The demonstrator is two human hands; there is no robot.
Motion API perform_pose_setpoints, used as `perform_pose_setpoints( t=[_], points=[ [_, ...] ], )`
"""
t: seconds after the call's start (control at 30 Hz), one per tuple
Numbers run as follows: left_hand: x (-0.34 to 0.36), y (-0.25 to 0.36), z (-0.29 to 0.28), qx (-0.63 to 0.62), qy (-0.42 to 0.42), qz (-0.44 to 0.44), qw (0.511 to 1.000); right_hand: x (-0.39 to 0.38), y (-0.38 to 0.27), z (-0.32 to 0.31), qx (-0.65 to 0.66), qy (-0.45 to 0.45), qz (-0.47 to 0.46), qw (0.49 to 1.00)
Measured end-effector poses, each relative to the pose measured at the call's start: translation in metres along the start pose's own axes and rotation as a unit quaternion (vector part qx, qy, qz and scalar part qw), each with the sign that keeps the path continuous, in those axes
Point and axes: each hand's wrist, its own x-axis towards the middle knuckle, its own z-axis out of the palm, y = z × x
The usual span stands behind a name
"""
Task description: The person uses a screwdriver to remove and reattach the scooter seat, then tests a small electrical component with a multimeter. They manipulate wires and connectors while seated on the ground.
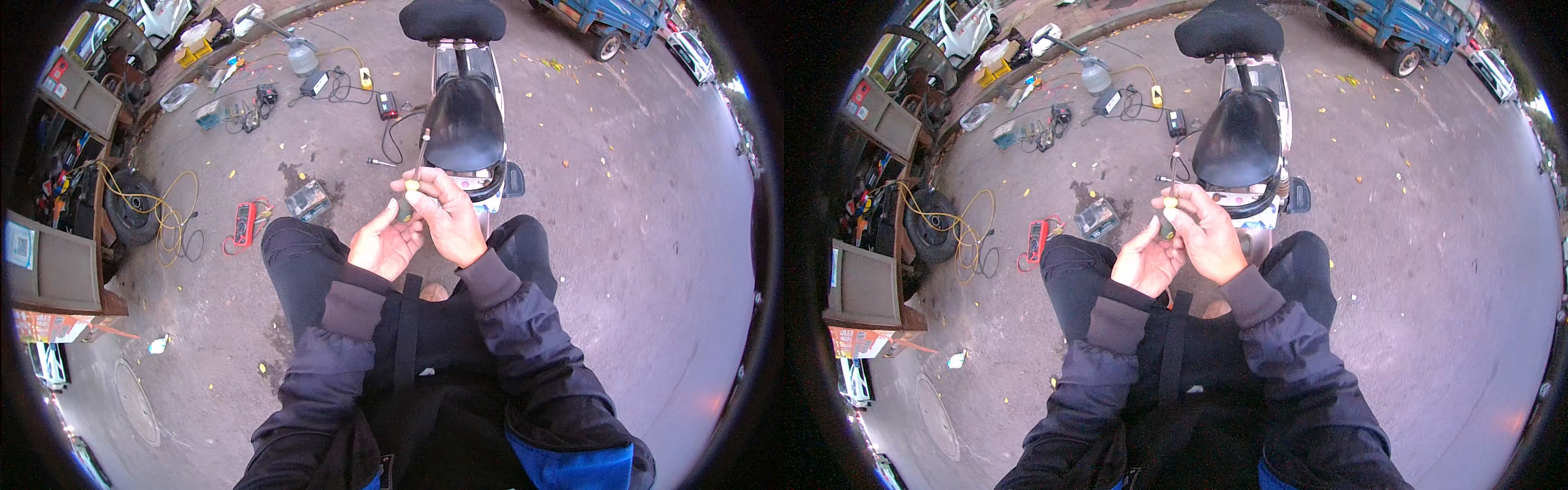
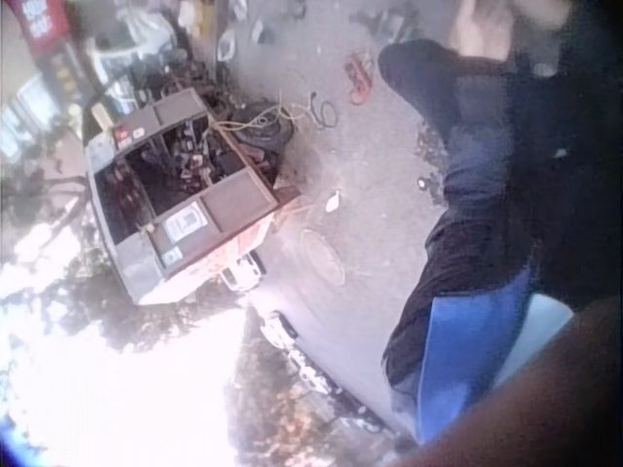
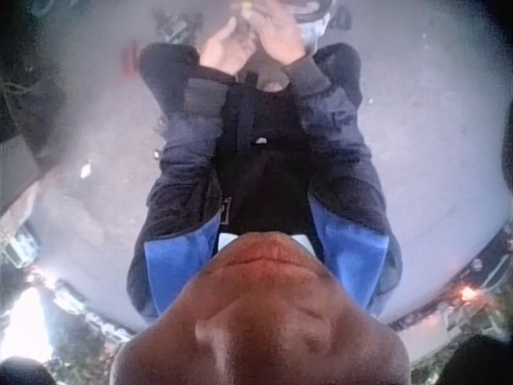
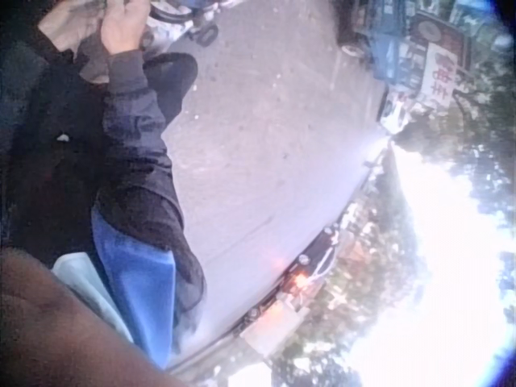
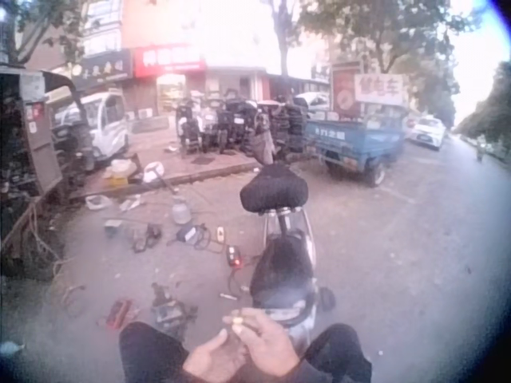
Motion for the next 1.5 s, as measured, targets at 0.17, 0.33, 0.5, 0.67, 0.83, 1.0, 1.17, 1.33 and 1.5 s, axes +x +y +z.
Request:
perform_pose_setpoints(
  t=[0.17,0.33,0.5,0.67,0.83,1.0,1.17,1.33,1.5],
  points=[
    [0.008,-0.006,-0.002,-0.059,-0.018,0.055,0.997,0.000,-0.003,0.003,-0.016,-0.004,-0.011,1.000],
    [0.028,0.014,-0.016,-0.089,0.028,0.077,0.993,0.015,-0.018,-0.026,-0.113,0.056,-0.074,0.989],
    [0.063,0.039,-0.038,-0.124,0.041,0.104,0.986,0.061,-0.051,-0.088,-0.239,0.133,-0.117,0.955],
    [0.107,0.049,-0.078,-0.120,0.096,0.093,0.984,0.129,-0.046,-0.118,-0.465,0.067,-0.132,0.873],
    [0.134,0.043,-0.120,-0.097,0.176,0.094,0.975,0.172,-0.006,-0.132,-0.695,-0.065,-0.170,0.696],
    [0.132,0.042,-0.132,-0.127,0.157,0.081,0.976,0.174,-0.006,-0.124,-0.725,-0.096,-0.093,0.676],
    [0.111,0.024,-0.129,-0.186,0.182,0.121,0.958,0.196,-0.003,-0.107,-0.731,-0.174,-0.100,0.652],
    [0.089,0.005,-0.130,-0.180,0.155,0.199,0.951,0.180,0.008,-0.103,-0.723,-0.282,-0.156,0.611],
    [0.071,-0.004,-0.122,-0.220,0.187,0.184,0.940,0.163,0.004,-0.111,-0.717,-0.282,-0.179,0.612]
  ],
)
